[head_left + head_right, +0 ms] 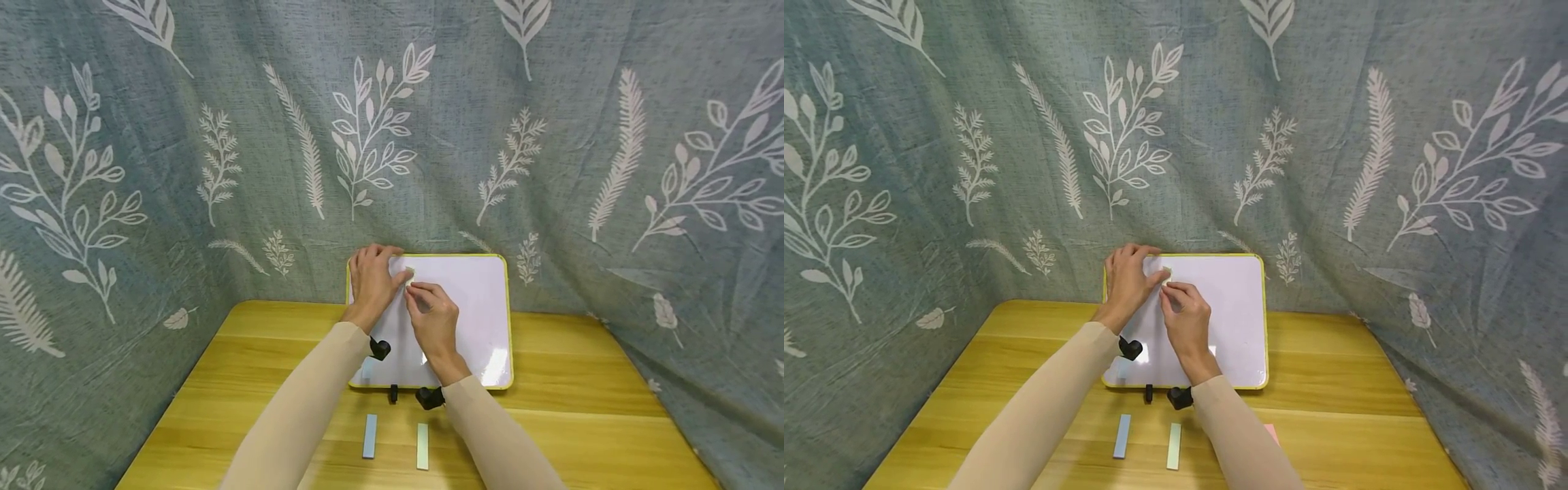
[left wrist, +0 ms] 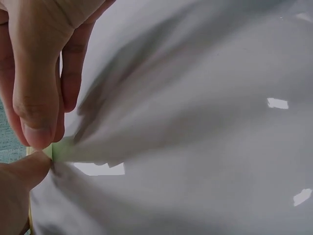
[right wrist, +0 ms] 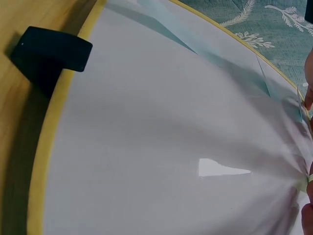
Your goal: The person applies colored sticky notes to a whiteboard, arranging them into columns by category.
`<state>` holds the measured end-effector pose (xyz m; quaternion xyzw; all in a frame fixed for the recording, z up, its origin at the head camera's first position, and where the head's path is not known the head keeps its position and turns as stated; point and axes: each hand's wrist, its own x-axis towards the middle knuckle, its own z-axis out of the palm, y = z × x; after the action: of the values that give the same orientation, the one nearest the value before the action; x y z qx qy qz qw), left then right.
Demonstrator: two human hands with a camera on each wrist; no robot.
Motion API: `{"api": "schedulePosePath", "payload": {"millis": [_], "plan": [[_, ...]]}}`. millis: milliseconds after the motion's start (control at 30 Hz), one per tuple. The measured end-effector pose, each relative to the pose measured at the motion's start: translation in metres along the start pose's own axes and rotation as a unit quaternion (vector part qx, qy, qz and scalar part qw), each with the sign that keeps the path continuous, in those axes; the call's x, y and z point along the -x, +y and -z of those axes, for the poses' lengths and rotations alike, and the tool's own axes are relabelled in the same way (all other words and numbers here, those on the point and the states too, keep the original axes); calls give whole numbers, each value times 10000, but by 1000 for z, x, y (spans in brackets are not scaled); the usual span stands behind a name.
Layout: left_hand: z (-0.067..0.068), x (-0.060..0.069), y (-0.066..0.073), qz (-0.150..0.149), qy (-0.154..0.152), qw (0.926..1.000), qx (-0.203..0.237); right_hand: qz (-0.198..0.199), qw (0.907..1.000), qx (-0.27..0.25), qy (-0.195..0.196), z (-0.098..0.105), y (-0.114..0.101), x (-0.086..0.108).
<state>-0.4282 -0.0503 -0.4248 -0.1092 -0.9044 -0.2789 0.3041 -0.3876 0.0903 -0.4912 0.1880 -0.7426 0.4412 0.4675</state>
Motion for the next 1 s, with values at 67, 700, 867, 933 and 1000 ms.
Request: {"api": "schedulePosePath", "payload": {"millis": [67, 700, 867, 933, 1000], "plan": [[-2, 0, 1, 14, 105, 9999, -11, -13, 10000, -8, -58, 0, 0, 0], [-20, -5, 6, 565, 728, 9954, 251, 18, 9995, 136, -300, 7, -2, 5], [-18, -7, 7, 635, 589, 9961, 187, 84, 9994, 152, -314, 10, -2, 5], [-16, -7, 8, 633, 509, 9965, 204, 144, 9993, 171, -309, 11, 0, 6], [-14, -7, 8, 607, 415, 9970, 256, 193, 9992, 191, -294, 13, 2, 7]]}}
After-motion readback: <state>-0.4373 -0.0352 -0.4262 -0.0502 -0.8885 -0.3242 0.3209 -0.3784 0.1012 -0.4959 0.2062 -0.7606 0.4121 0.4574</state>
